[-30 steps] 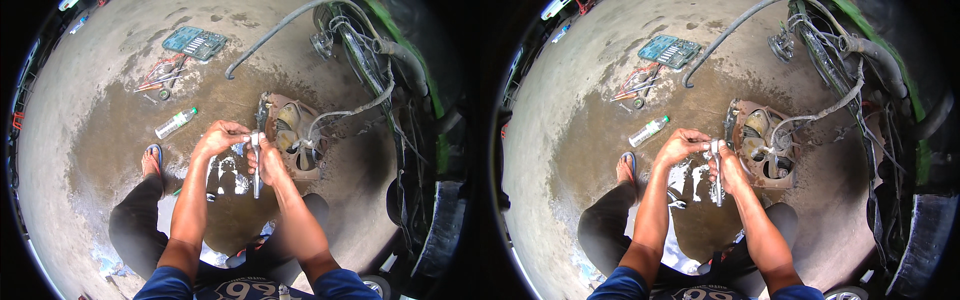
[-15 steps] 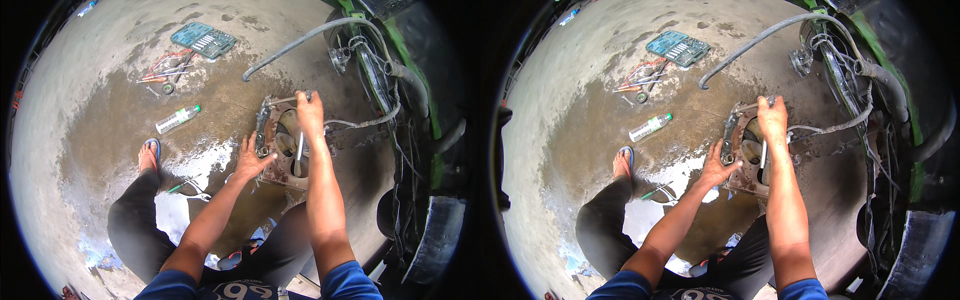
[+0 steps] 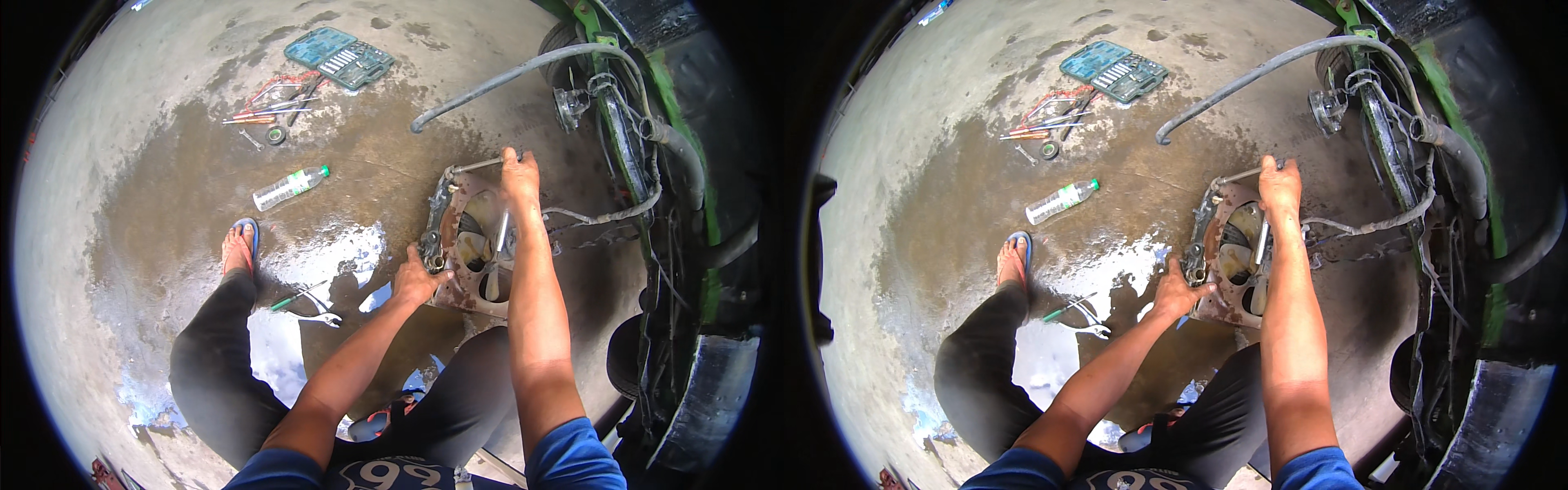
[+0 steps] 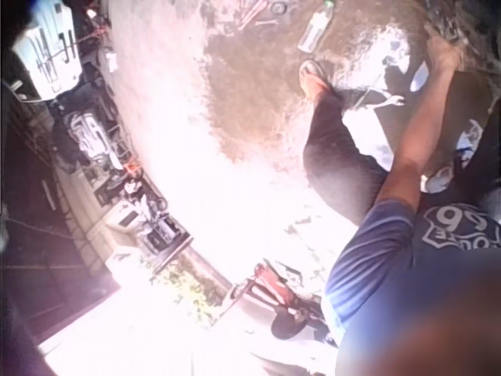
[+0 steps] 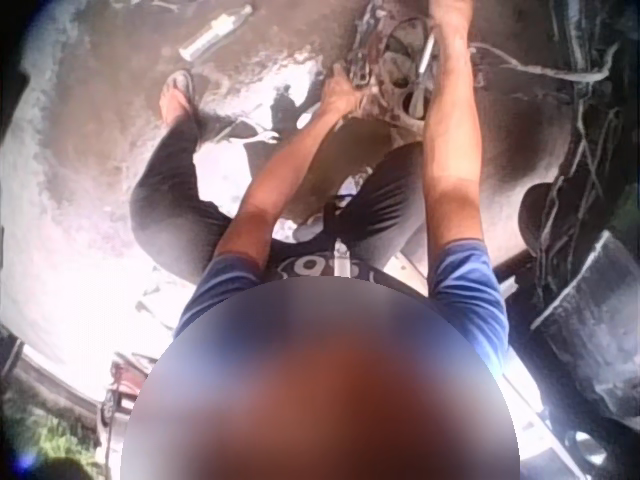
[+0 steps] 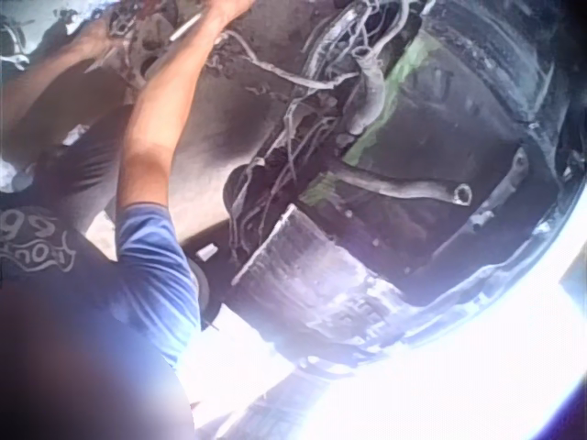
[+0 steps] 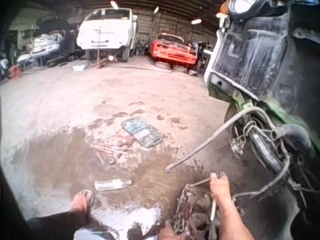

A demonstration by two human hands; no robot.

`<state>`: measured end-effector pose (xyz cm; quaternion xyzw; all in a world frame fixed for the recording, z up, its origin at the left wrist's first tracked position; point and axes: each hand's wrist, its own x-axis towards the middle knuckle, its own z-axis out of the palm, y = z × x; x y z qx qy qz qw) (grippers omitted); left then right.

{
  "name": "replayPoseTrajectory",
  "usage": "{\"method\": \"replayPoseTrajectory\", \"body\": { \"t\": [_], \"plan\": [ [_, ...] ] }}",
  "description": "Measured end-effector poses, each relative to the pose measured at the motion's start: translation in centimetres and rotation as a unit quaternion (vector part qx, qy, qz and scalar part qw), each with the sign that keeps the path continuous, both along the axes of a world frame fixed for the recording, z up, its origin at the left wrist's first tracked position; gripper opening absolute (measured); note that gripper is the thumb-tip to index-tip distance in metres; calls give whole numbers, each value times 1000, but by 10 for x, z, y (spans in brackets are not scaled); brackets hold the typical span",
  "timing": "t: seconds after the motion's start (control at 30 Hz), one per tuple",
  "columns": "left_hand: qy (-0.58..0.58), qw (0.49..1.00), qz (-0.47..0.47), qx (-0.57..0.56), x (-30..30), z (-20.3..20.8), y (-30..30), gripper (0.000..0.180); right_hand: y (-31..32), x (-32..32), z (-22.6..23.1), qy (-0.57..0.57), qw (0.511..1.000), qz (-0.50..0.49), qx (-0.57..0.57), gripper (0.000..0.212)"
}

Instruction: The person removes a car fan assembly from the front of a white car, disconnects the electrical connector, and then sits on the floor to disassemble the fan unit using a wrench and pliers.

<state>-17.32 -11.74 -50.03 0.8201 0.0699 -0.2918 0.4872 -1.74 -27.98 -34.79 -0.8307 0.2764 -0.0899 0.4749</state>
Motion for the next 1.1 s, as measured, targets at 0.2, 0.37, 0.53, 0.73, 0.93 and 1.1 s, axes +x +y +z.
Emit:
{"method": "replayPoseTrajectory", "body": {
  "t": [0.2, 0.37, 0.53, 0.73, 0.93, 1.1],
  "plan": [
    [-9, 1000, 12, 11, -4, 8, -8, 116, 2, -1, -3, 10, 999, 12, -42, 61],
    [14, 1000, 3, 12, -4, 2, -9, 127, -2, 0, 0, 21, 999, 31, -23, 63],
    [-2, 999, -9, 37, -7, -3, -10, 141, -3, 6, -5, 37, 997, 30, 52, 64],
    [15, 1000, -2, 21, -10, 6, -13, 136, 1, 9, -9, 33, 995, 45, 82, 67],
    [32, 998, 46, -21, -14, 11, -14, 113, 14, 3, 1, 76, 994, 69, 45, 68],
    [16, 994, 89, -65, -23, 4, -19, 109, 21, 8, 4, 94, 973, 47, 205, 47]
  ]
}}
